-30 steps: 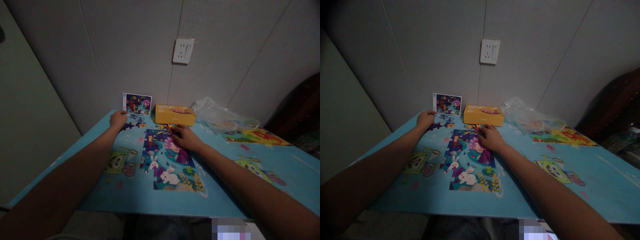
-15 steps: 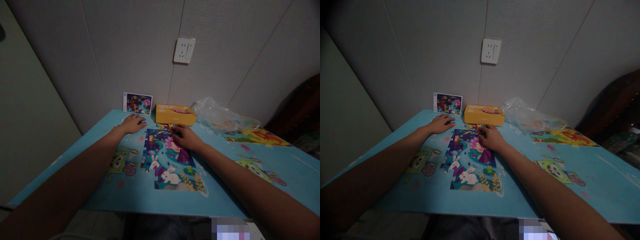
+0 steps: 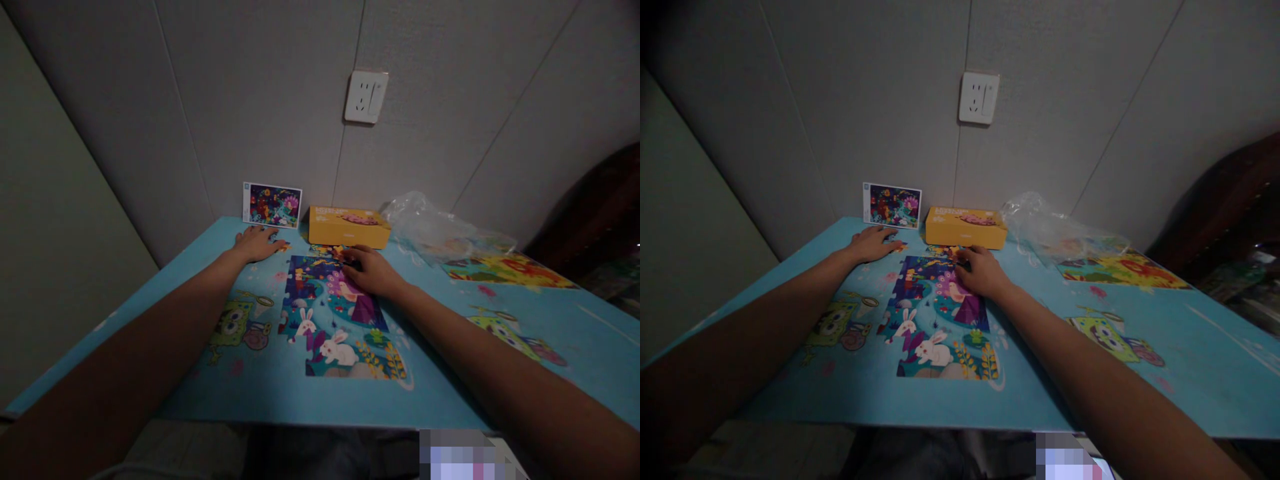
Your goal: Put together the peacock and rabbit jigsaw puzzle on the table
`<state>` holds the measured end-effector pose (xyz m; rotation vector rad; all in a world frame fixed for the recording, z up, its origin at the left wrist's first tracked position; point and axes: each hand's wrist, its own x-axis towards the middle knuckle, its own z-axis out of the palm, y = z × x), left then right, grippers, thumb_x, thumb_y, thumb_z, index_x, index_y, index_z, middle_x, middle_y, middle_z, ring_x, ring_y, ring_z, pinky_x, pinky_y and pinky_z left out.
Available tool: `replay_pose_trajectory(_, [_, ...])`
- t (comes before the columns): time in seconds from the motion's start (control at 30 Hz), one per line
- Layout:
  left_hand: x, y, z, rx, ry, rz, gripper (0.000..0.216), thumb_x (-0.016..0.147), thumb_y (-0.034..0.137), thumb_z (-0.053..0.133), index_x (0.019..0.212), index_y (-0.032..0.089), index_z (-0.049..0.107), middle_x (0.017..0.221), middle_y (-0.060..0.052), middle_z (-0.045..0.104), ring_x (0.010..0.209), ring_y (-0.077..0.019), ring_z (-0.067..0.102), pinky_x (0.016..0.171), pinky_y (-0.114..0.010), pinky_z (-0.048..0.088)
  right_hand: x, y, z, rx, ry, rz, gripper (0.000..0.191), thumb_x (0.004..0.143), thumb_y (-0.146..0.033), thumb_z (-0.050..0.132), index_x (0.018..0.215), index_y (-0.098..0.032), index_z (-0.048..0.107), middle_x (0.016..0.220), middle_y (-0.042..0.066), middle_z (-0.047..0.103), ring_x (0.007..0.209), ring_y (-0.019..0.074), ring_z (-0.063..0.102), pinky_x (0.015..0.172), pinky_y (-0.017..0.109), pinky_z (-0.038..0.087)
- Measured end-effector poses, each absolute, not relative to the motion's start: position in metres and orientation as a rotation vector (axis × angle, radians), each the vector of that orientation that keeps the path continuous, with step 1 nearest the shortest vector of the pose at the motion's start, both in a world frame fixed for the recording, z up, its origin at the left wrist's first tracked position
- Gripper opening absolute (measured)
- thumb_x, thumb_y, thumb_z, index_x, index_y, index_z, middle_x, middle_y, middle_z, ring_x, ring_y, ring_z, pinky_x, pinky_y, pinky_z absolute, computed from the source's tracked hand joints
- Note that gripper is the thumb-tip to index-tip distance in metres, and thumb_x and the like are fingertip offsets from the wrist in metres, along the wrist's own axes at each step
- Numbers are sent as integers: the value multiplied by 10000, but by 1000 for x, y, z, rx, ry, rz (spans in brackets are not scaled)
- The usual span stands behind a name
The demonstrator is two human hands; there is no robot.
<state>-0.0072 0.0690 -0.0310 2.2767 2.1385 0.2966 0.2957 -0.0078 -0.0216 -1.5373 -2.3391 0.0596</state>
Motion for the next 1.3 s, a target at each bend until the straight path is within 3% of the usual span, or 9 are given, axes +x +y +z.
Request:
replay_pose_trajectory(0.27, [-6,65,-28,2308,2158,330,676,811,748,403,1323,337,565,1378,-129,484,1242,-414,447,1001,-547,371,297,-5,-20,-1570,-2294,43,385,883,-284,563,1220,-114,638,1190,146,655,1068,244,616,937,296,438])
replay_pose_trajectory(0.5, [-4,62,-28,2389,2096,253,642,851,699,379,1338,313,542,1348,-143,507,1238,-378,454,998,-524,370,299,-1,-23,-1514,-2315,26,352,893,-312,560,1168,-111,649,1133,135,679,1001,225,627,873,281,441])
replay_pose_trajectory(0.63, [1,54,-23,2403,2147,312,717,831,723,403,1364,259,522,1374,-185,491,1235,-423,445,975,-568,370,299,0,-23,-1476,-2317,29,336,919,-371,540,1105,-123,669,1048,128,700,903,209,636,785,276,444])
replay_pose_trajectory(0.73, [9,48,-16,2626,2056,541,625,868,579,480,1386,231,495,1423,-158,461,1274,-382,411,1029,-542,339,298,-1,-21,-1458,-2286,73,318,912,-395,564,1038,-129,685,980,114,717,829,197,638,715,269,440])
replay_pose_trajectory(0.83, [22,40,-9,2949,1661,611,526,892,417,512,1379,221,505,1379,-106,529,1281,-325,392,1081,-497,301,297,-2,-18,-1440,-2281,113,251,883,-374,621,951,-146,700,908,92,727,768,186,637,678,267,433])
replay_pose_trajectory(0.93, [37,31,-5,3126,1337,492,530,907,376,519,1408,210,477,1324,-103,579,1319,-323,349,1097,-483,289,297,-2,-17,-1418,-2279,73,191,848,-321,672,927,-150,701,912,94,727,802,199,643,714,280,445])
replay_pose_trajectory(1.3, [61,12,-3,3234,1123,367,678,944,446,481,1538,262,209,1483,-169,403,1373,-324,366,1097,-452,321,293,-10,-16,-1154,-2146,-38,269,819,-331,697,1014,-162,622,987,101,680,945,251,597,835,371,460])
